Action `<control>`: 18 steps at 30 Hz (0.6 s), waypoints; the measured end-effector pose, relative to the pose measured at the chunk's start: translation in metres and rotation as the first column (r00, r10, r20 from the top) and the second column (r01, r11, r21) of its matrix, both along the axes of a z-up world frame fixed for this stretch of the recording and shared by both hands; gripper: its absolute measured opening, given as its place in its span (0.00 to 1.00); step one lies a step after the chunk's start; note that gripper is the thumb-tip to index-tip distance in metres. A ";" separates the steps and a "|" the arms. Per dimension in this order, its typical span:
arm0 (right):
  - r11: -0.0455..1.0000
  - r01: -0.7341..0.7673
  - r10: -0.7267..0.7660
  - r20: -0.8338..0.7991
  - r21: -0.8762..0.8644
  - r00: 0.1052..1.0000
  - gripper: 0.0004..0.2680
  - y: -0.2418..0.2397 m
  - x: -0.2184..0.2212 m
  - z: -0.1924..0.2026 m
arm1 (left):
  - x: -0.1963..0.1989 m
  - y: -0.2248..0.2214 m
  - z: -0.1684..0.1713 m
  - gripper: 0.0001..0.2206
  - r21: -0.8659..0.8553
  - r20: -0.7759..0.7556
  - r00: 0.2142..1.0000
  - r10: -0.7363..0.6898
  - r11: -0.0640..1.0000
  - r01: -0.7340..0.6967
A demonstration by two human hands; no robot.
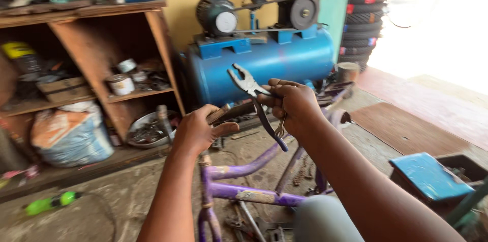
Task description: The person uses pliers to twist and remove wires or components from the handlebars of a purple bicycle frame.
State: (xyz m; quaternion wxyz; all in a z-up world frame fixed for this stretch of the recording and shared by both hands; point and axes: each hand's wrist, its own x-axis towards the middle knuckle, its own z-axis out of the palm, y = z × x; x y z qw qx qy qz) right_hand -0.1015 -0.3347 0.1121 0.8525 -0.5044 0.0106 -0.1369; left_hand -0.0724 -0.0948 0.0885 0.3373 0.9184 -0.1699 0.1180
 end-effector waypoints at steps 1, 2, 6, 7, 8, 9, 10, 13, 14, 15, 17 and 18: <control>1.000 -0.015 0.015 0.014 -0.022 1.000 0.11 0.017 -0.006 0.003 | 0.001 0.009 0.002 0.38 -0.002 -0.072 0.997 0.008 1.000 -0.008; 0.999 -0.030 0.031 0.028 -0.043 0.999 0.11 0.034 -0.012 0.004 | 0.003 0.016 0.002 0.39 -0.017 -0.015 1.000 -0.023 1.000 0.023; 0.985 0.004 -0.003 0.005 -0.173 1.000 0.13 0.080 -0.029 0.011 | 0.021 0.017 -0.004 0.36 -0.118 0.079 0.996 -0.032 0.992 0.041; 0.984 -0.024 0.026 0.012 -0.179 1.000 0.13 0.087 -0.031 0.013 | 0.025 0.015 -0.006 0.36 -0.160 0.068 0.998 -0.010 0.987 0.021; 0.981 -0.051 0.055 0.018 -0.185 0.998 0.13 0.092 -0.032 0.014 | 0.027 0.014 -0.009 0.36 -0.220 0.041 0.999 0.017 0.976 -0.008; 0.978 -0.079 0.086 0.026 -0.192 0.996 0.13 0.097 -0.032 0.015 | 0.028 0.013 -0.012 0.36 -0.280 0.014 0.999 0.044 0.959 -0.038; 0.942 -0.101 0.110 0.012 -0.321 0.994 0.13 0.097 -0.033 0.015 | 0.028 0.012 -0.015 0.38 -0.338 -0.014 0.997 0.069 0.939 -0.070; 0.705 0.056 0.037 0.116 -0.707 0.993 0.12 0.082 -0.034 0.012 | 0.031 0.012 -0.015 0.34 -0.306 -0.072 0.994 0.079 0.947 -0.097; 0.546 0.249 -0.054 0.263 -0.800 0.963 0.11 0.074 -0.032 0.006 | 0.033 0.011 -0.015 0.33 -0.346 0.002 0.998 0.069 0.936 -0.064; 0.353 0.423 -0.108 0.412 -0.835 0.905 0.11 0.069 -0.032 -0.002 | 0.032 0.014 -0.017 0.32 -0.382 0.068 0.996 0.064 0.923 -0.033; 0.286 0.429 -0.218 0.378 -0.857 0.900 0.13 0.060 -0.024 -0.018 | 0.035 0.014 -0.017 0.30 -0.418 0.116 0.990 0.079 0.908 -0.024; 0.254 0.431 -0.273 0.363 -0.866 0.891 0.14 0.055 -0.018 -0.026 | 0.038 0.012 -0.015 0.29 -0.422 0.096 0.991 0.097 0.906 -0.047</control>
